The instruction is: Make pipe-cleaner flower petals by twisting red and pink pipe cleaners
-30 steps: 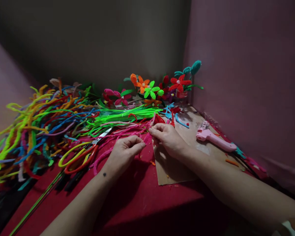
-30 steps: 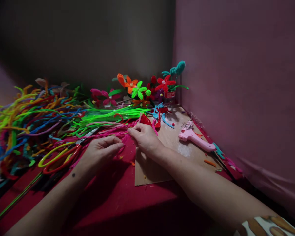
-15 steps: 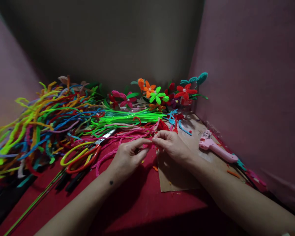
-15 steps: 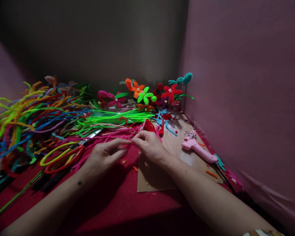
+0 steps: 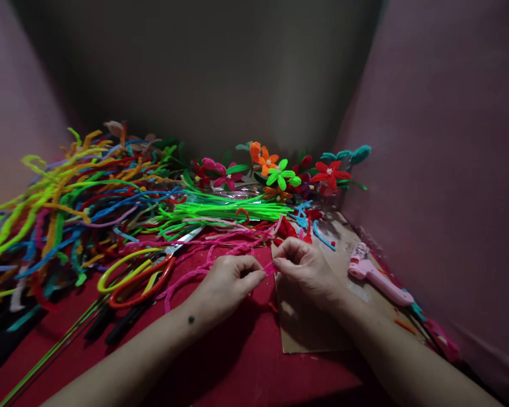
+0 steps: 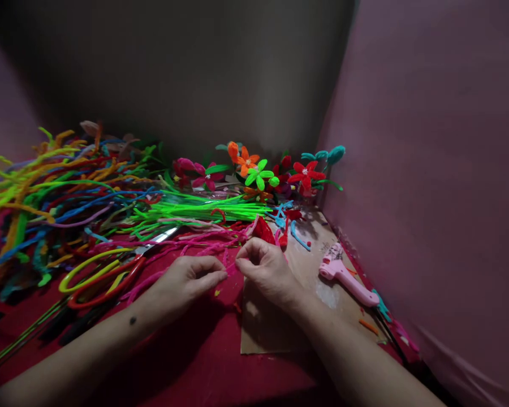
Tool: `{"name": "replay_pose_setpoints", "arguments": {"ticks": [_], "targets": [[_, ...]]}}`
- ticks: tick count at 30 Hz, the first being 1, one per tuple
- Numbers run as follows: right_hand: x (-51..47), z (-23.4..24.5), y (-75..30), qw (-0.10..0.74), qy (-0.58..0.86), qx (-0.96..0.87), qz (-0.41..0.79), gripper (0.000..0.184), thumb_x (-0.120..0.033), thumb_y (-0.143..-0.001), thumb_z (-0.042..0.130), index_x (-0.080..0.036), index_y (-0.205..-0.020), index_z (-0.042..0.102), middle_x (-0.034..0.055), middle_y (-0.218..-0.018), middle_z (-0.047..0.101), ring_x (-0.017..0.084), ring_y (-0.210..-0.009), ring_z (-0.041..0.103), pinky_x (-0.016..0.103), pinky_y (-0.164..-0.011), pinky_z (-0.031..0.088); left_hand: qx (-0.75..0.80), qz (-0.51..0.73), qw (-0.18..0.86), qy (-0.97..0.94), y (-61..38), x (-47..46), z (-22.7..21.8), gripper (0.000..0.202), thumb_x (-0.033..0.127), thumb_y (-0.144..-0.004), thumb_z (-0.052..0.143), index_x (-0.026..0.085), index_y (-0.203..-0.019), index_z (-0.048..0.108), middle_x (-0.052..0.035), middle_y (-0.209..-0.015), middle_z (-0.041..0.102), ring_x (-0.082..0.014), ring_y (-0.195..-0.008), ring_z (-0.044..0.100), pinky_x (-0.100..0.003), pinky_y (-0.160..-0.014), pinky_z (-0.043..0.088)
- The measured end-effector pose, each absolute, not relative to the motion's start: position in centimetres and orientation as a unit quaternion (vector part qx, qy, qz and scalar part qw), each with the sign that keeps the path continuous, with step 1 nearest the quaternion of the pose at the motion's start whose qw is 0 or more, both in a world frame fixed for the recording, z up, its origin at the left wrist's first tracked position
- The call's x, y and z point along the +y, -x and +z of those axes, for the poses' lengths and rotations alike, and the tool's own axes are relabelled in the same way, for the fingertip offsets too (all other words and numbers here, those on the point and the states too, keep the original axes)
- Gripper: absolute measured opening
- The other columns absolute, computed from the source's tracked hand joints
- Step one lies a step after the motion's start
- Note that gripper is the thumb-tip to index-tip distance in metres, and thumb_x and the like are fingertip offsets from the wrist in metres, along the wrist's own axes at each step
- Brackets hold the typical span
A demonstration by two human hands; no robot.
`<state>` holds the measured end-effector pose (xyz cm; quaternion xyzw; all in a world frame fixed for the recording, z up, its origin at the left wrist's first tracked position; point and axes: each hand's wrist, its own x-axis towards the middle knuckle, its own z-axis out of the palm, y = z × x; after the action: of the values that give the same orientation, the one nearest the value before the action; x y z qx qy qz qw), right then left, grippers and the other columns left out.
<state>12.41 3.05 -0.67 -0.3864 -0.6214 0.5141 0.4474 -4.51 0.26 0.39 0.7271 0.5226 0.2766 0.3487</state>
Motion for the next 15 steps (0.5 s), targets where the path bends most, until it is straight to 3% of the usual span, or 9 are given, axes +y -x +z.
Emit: {"name": "replay_pose_setpoints", "arguments": {"ticks": [6,12,15], "targets": [[3.2,-0.8,-12.5,0.398,0.356,-0.581,0.614,0.012,-0.028,-0.072,0.06,-0.016,-0.074,0.06,-0.0031,-0.057,0.052,0.008,-0.051,0.043,0.023,-0.051,0.031,0.524,0.326,0.391,-0.683,4.7,-0.2,0.2,0.024,0.032,-0.077,0.048,0.015,-0.064,0.059,0.0021,-0.057,0.051,-0.011,-0.055,0.044,-0.022,-0.054,0.034],[2.9,0.3,-12.1,0.345,0.418,-0.628,0.558,0.009,-0.017,-0.065,0.057,-0.015,-0.057,0.055,-0.0037,-0.049,0.049,0.008,-0.047,0.042,0.022,-0.048,0.032,0.561,0.285,0.214,-0.747,4.3,-1.5,-0.1,0.022,0.027,-0.078,0.046,0.016,-0.064,0.06,-0.0002,-0.059,0.055,-0.0122,-0.057,0.046,-0.024,-0.056,0.031],[3.4,0.7,-11.8,0.367,0.41,-0.646,0.53,0.007,-0.014,-0.062,0.058,-0.015,-0.056,0.055,-0.0035,-0.05,0.05,0.008,-0.048,0.043,0.021,-0.048,0.032,0.573,0.29,0.173,-0.747,4.1,-1.4,0.5,0.021,0.027,-0.077,0.048,0.016,-0.062,0.059,-0.0003,-0.058,0.056,-0.012,-0.055,0.045,-0.023,-0.055,0.031]]}}
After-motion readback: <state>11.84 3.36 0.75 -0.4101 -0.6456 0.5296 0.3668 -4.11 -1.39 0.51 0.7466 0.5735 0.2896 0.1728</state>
